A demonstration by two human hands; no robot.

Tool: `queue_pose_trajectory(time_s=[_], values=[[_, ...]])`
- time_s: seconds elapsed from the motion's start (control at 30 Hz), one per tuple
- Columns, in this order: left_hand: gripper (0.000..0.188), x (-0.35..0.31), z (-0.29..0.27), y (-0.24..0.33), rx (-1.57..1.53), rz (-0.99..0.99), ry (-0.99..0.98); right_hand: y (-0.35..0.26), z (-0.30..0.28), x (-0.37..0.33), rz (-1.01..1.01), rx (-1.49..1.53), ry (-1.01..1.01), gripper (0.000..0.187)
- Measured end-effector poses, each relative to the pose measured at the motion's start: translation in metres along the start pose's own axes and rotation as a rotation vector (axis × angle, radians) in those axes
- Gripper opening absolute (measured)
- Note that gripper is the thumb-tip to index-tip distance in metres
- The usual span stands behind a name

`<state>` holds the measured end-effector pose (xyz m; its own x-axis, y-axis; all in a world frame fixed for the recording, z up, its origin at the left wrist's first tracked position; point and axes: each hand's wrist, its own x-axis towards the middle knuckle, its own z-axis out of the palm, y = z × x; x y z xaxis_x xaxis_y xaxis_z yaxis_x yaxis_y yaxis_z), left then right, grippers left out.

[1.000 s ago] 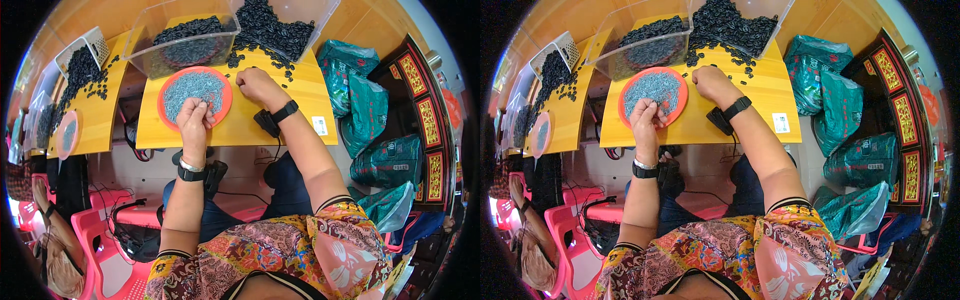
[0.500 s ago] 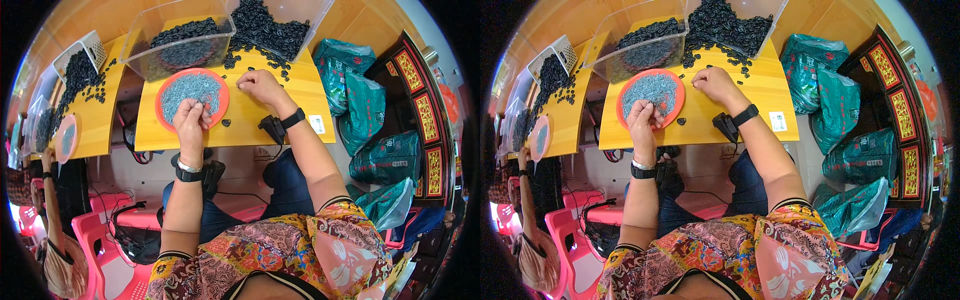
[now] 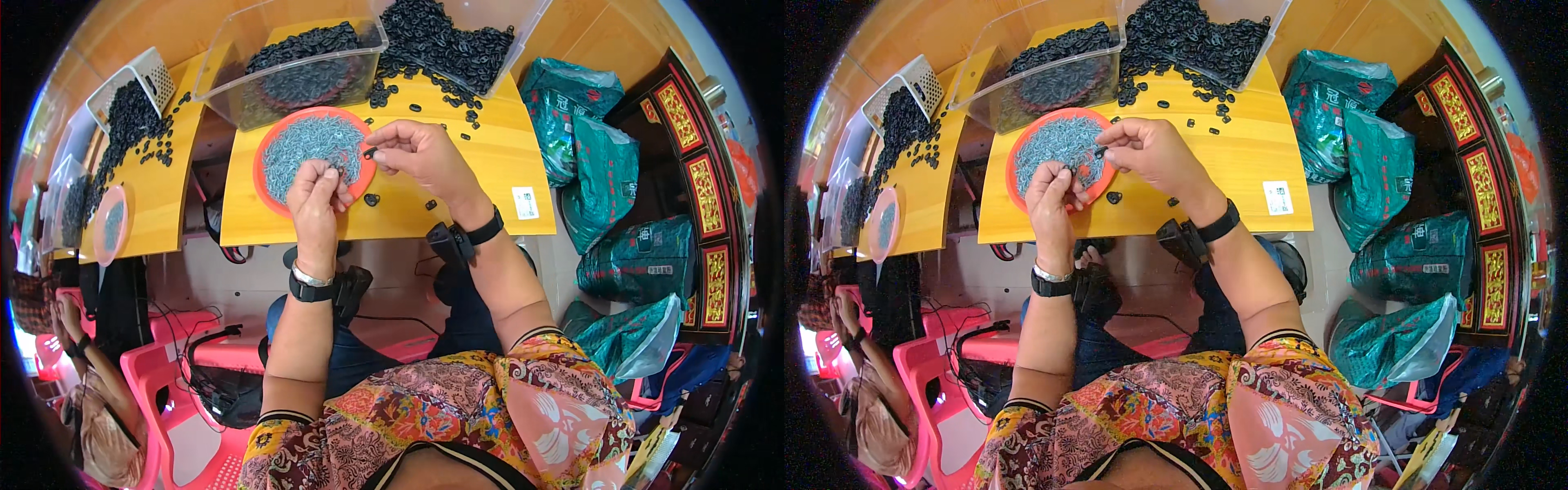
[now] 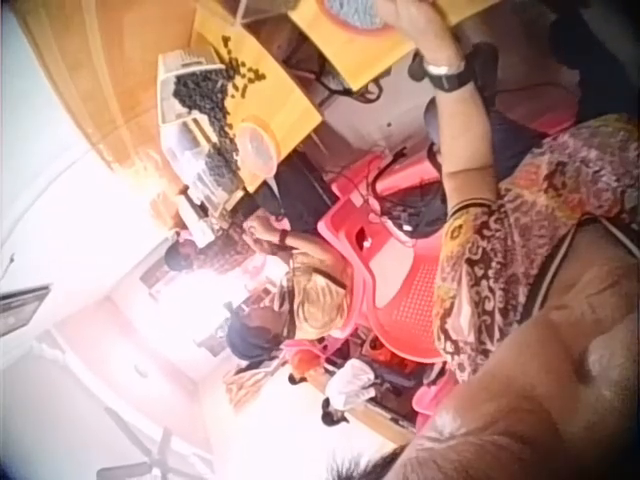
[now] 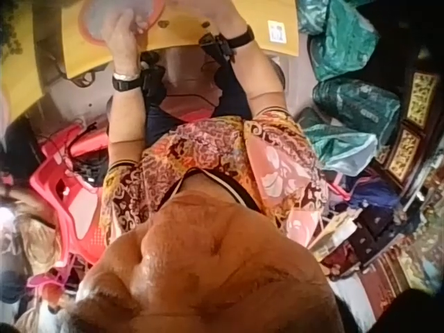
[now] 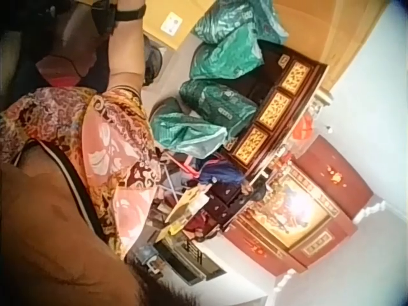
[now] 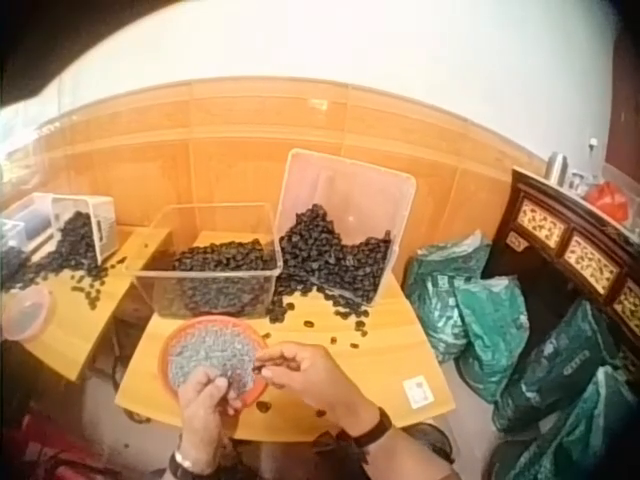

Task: Sorting and inspecting small black seeds or beads from a table onto a circular tray at a workstation.

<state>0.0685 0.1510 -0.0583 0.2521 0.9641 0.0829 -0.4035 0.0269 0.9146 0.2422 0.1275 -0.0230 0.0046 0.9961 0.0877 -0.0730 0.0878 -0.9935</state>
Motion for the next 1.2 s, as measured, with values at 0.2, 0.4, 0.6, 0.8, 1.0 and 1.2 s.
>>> queue_pose_trajectory(time_s=[0.2,0.4,0.6,0.8,1.0,1.2], values=[[0.009,-0.001,0.002,0.000,0.063,-0.005,0.015,0.011,-0.002,0.000,0.000,-0.092,-0.043,0.020],[0.011,-0.002,0.002,0.000,0.075,-0.004,0.018,0.010,-0.003,-0.003,-0.083,-0.406,0.057,0.016],[0.011,-0.002,-0.001,-0.002,0.099,0.003,0.003,0.022,-0.018,-0.001,-0.107,-0.605,0.046,0.016],[0.011,-0.002,0.001,0.000,0.065,0.002,0.037,0.027,-0.019,0.000,-0.350,-0.986,0.152,0.017],[0.010,0.000,-0.003,0.003,0.050,0.001,0.060,0.016,-0.010,-0.008,-0.250,-1.044,0.000,0.016],[0.010,0.000,-0.004,0.001,0.042,0.006,0.051,0.030,0.006,-0.018,-0.221,-1.110,-0.106,0.017]])
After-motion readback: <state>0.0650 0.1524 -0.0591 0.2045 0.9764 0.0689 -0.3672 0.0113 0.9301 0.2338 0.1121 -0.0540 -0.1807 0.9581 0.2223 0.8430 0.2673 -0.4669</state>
